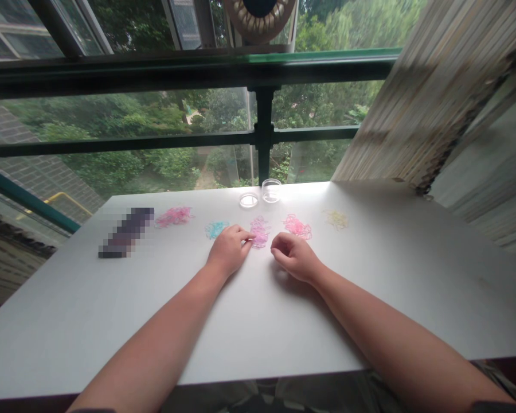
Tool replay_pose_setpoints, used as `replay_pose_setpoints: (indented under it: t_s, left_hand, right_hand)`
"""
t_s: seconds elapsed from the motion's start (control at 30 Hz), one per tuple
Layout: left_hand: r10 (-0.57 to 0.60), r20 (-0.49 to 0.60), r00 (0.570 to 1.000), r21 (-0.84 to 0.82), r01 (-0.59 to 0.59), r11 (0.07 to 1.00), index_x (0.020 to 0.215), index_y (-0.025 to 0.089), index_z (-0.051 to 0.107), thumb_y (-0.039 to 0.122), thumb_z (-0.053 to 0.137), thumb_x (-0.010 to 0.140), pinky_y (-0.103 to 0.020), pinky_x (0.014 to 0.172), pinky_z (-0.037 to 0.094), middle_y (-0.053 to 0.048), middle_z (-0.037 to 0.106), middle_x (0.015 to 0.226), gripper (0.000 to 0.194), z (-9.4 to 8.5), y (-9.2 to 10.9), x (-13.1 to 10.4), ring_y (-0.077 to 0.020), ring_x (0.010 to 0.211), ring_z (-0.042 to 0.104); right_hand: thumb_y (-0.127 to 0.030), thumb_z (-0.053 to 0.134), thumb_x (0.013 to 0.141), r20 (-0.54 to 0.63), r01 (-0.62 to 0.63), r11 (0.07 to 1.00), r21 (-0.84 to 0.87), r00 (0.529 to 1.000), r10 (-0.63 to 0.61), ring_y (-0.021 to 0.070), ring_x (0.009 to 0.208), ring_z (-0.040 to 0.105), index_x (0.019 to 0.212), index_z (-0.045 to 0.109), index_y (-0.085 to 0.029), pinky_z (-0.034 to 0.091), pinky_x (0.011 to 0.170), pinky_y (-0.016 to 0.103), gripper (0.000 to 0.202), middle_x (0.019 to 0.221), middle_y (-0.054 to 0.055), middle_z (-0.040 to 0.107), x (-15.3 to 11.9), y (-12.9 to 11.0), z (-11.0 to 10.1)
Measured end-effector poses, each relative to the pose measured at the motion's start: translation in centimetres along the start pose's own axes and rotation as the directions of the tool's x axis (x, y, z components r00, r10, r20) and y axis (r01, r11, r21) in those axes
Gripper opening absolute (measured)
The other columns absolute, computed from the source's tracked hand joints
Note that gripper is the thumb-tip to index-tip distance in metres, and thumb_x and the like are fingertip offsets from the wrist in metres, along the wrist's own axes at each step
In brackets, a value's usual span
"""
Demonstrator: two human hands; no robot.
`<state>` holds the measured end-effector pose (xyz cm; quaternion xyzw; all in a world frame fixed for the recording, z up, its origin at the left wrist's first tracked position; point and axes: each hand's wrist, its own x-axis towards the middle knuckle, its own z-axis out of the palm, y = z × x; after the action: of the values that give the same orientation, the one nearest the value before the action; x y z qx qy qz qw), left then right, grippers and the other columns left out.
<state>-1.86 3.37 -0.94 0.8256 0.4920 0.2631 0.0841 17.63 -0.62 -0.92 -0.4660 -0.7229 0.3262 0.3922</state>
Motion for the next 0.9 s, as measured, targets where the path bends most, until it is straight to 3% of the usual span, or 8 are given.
replay_pose_setpoints:
  t_s: [0.37, 0.6, 0.9]
  left_hand:
    - [0.033, -0.009, 0.999, -0.045, -0.033, 0.998, 0.106, 0.022, 0.064, 0.015, 0.052, 0.078, -0.035, 0.086, 0.044, -0.004, 0.065, 0.092, 0.031, -0.5, -0.1, -0.4, -0.0205, 0.089, 0.057]
    - [0.013, -0.067, 0.998, -0.09, -0.019, 0.996, 0.1, 0.02, 0.063, 0.014, 0.05, 0.079, -0.034, 0.086, 0.045, -0.004, 0.066, 0.091, 0.026, -0.7, -0.8, -0.4, -0.0189, 0.089, 0.059]
    - [-0.145, -0.215, 0.966, -0.06, 0.135, 0.989, 0.094, 0.019, 0.064, 0.02, 0.055, 0.077, -0.03, 0.083, 0.048, -0.004, 0.067, 0.089, 0.02, -2.3, -3.9, -0.3, -0.0173, 0.085, 0.061]
  right_hand:
    - [-0.015, 0.05, 0.073, 0.015, 0.006, 1.0, -0.001, 1.0, -0.006, 0.0089, 0.051, 0.042, 0.071, 0.051, -0.018, 0.034, 0.049, 0.021, 0.004, 0.058, -0.004, 0.049, 0.0, -0.2, -0.1]
    - [-0.015, 0.05, 0.074, 0.016, 0.011, 1.0, -0.017, 1.0, -0.011, 0.0098, 0.053, 0.044, 0.071, 0.051, -0.019, 0.036, 0.051, 0.022, 0.004, 0.06, -0.003, 0.05, 0.0, 0.0, -0.1]
    - [-0.019, 0.049, 0.075, 0.041, -0.03, 0.999, -0.038, 0.999, 0.032, 0.0116, 0.054, 0.046, 0.072, 0.051, -0.019, 0.038, 0.053, 0.024, 0.004, 0.061, -0.002, 0.051, 0.0, 0.1, -0.1]
